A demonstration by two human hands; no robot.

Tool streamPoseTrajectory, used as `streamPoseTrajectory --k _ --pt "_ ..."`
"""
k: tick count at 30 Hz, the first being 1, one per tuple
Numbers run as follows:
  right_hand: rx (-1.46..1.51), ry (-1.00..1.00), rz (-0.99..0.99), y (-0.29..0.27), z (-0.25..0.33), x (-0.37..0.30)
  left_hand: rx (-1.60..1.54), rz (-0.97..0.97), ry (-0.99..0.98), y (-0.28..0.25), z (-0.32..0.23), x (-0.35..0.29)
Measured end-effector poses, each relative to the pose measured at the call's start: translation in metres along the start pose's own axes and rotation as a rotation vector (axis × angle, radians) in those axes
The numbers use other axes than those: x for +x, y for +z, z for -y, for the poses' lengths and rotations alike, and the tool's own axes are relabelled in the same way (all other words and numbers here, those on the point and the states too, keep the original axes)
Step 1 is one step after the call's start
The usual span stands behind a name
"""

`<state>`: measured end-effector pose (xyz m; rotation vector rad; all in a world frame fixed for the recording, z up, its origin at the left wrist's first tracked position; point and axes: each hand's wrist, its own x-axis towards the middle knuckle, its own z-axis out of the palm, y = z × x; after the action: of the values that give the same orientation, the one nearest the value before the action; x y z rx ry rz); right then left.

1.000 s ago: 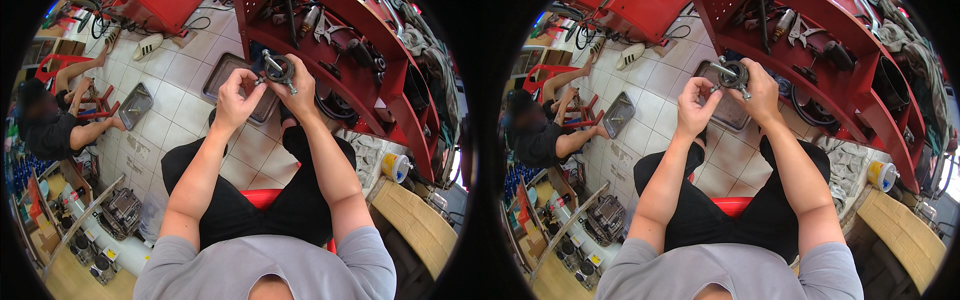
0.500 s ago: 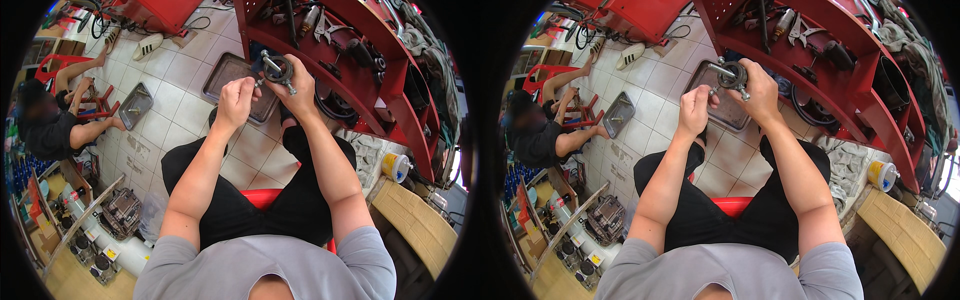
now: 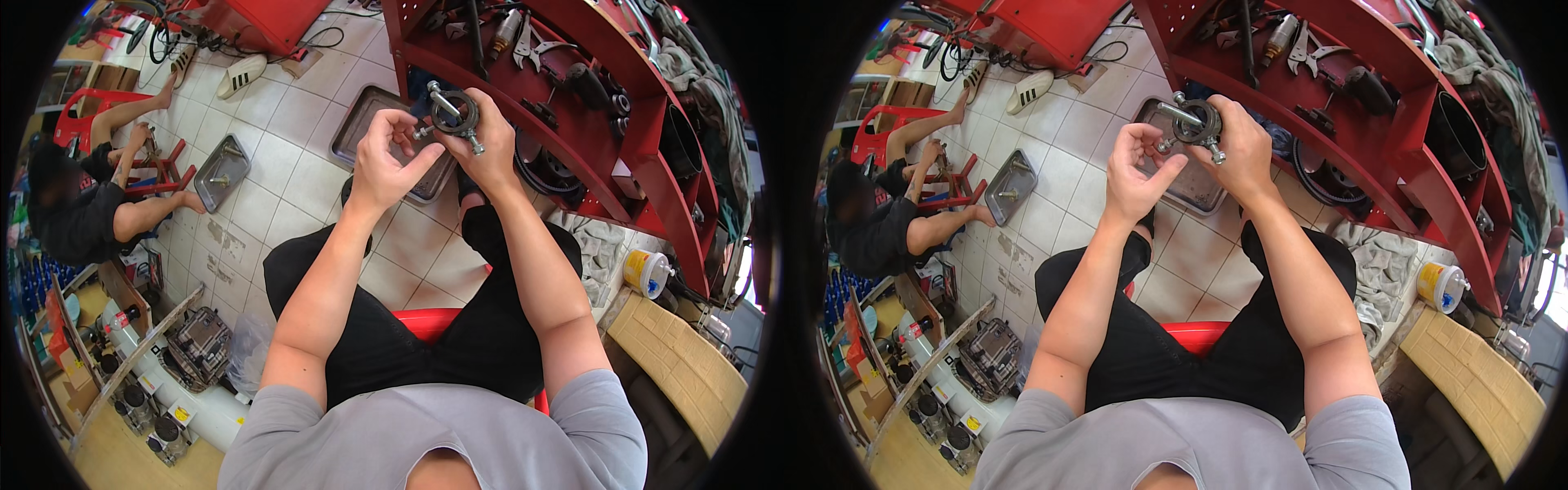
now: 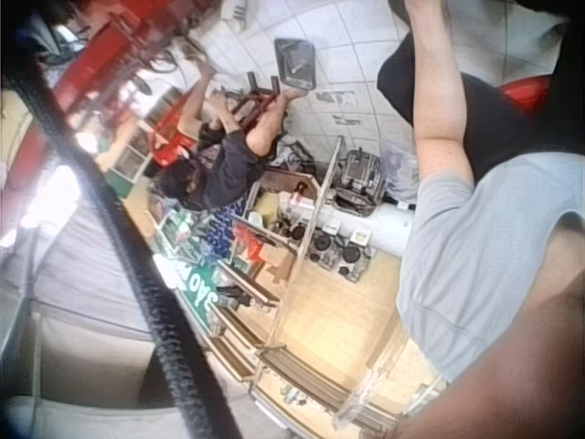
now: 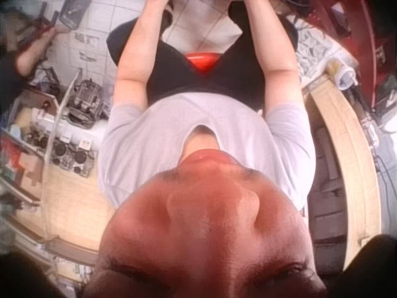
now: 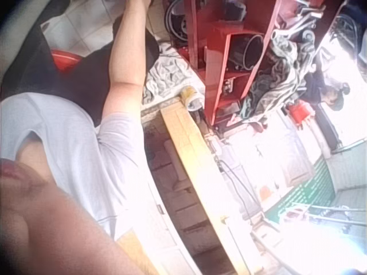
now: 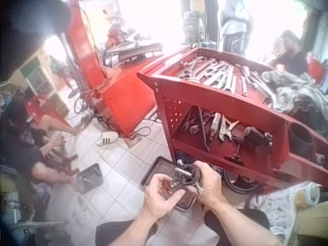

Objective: The person holds a circular metal mechanical component and uses a small tool to tighten or adjust the bolts on its perimeter. They rotate the object to access different sides and continue the adjustment process throughout the clip.

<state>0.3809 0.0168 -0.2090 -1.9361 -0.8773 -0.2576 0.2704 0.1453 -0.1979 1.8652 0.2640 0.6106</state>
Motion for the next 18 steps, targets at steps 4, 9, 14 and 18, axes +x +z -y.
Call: streamPoseTrajectory --k 4,9,14,18 --pt "0.017 0.023 -0.019 -0.001 0.001 0.0 -0.002 0.082 -0.15 -0.006 0.007 -0.001" --pt "0.004 -0.005 -0.009 -0.001 0.001 0.001 -0.121 -0.047 -0.104 0.001 0.0 0.001" --pt "0.003 0.013 -0.004 0.0 0.0 0.0 0.018 0.048 -0.048 -0.001 0.006 0.001" --pt "-0.043 -0.002 0.01 -0.001 0.0 0.001 -0.165 0.186 -0.225 -0.009 0.022 -0.004"
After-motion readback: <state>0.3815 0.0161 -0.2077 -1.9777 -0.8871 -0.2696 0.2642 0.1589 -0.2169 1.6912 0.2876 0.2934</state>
